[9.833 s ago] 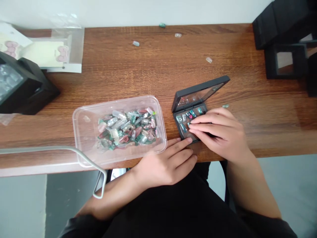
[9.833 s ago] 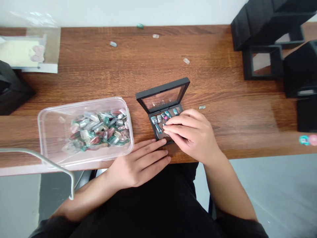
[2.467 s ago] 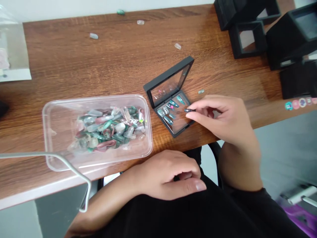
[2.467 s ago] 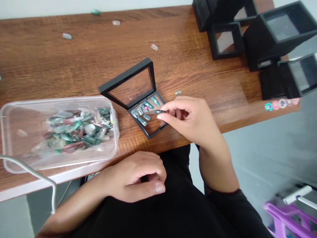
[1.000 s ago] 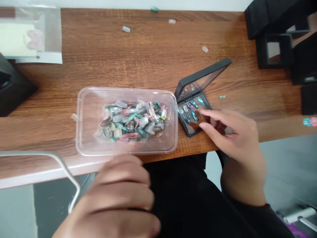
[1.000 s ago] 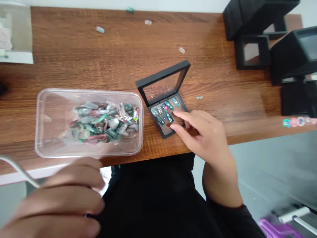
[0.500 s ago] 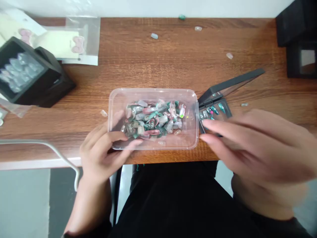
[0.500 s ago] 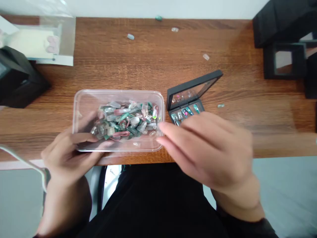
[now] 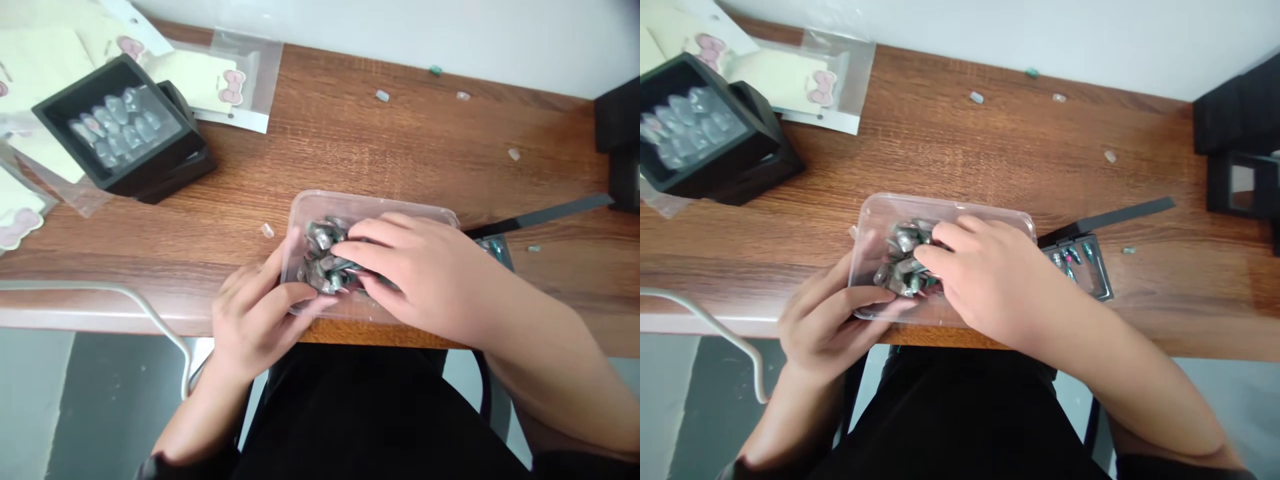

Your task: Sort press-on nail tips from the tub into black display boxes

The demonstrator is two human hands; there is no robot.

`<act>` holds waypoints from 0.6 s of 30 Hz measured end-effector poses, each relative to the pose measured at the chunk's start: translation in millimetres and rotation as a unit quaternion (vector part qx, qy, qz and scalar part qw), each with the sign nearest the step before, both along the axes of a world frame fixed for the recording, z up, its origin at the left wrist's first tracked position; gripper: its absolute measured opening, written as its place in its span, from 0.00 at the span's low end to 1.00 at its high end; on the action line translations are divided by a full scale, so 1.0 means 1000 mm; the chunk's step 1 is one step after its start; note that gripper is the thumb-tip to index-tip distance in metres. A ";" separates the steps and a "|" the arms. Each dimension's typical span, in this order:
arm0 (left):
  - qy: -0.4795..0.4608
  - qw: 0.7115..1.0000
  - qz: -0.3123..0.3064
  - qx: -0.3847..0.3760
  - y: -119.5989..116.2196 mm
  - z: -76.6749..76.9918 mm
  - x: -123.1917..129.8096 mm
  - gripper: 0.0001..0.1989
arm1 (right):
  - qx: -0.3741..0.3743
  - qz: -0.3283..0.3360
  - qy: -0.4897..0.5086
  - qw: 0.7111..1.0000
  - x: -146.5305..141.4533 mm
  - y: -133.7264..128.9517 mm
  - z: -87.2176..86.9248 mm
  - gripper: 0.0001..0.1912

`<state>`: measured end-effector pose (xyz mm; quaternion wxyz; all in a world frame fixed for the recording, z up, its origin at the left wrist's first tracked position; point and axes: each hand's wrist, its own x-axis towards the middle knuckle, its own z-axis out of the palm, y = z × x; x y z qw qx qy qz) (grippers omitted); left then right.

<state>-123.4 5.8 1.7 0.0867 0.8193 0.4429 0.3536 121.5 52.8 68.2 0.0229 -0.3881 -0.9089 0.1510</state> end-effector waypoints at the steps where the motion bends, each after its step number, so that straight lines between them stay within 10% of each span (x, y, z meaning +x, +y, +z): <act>1: -0.005 1.000 -0.010 -0.012 0.001 0.001 -0.002 0.14 | -0.024 0.006 0.012 1.000 0.005 -0.001 0.001 0.16; 18: -0.030 0.992 -0.079 -0.093 0.012 0.009 -0.007 0.14 | -0.068 0.010 0.089 0.994 0.028 -0.002 0.009 0.18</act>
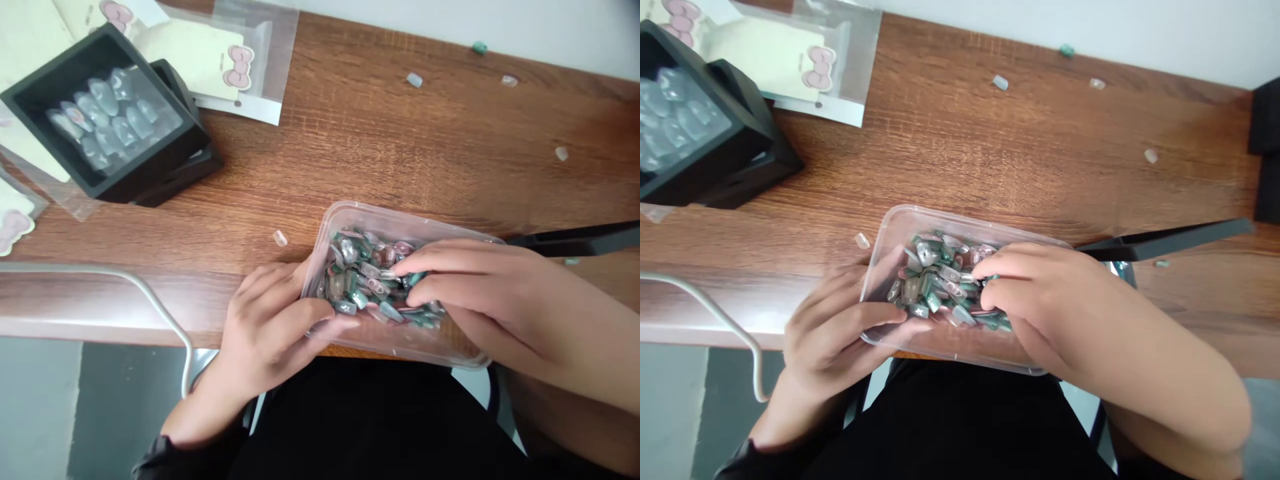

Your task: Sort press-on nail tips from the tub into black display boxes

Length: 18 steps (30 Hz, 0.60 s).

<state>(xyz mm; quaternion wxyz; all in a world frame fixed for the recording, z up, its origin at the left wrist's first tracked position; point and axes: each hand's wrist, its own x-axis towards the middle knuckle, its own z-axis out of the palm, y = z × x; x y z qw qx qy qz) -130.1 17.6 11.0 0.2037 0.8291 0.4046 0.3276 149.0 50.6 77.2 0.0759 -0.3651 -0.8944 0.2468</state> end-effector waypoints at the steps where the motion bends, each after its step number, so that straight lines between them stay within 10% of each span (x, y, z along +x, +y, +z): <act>1: 0.003 1.000 0.000 -0.001 -0.001 0.000 0.000 0.14 | 0.010 -0.002 -0.004 1.000 -0.001 0.000 0.000 0.19; 18: 0.069 0.995 0.064 0.042 -0.005 -0.003 0.023 0.21 | 0.117 -0.031 -0.091 0.988 -0.028 0.008 -0.017 0.19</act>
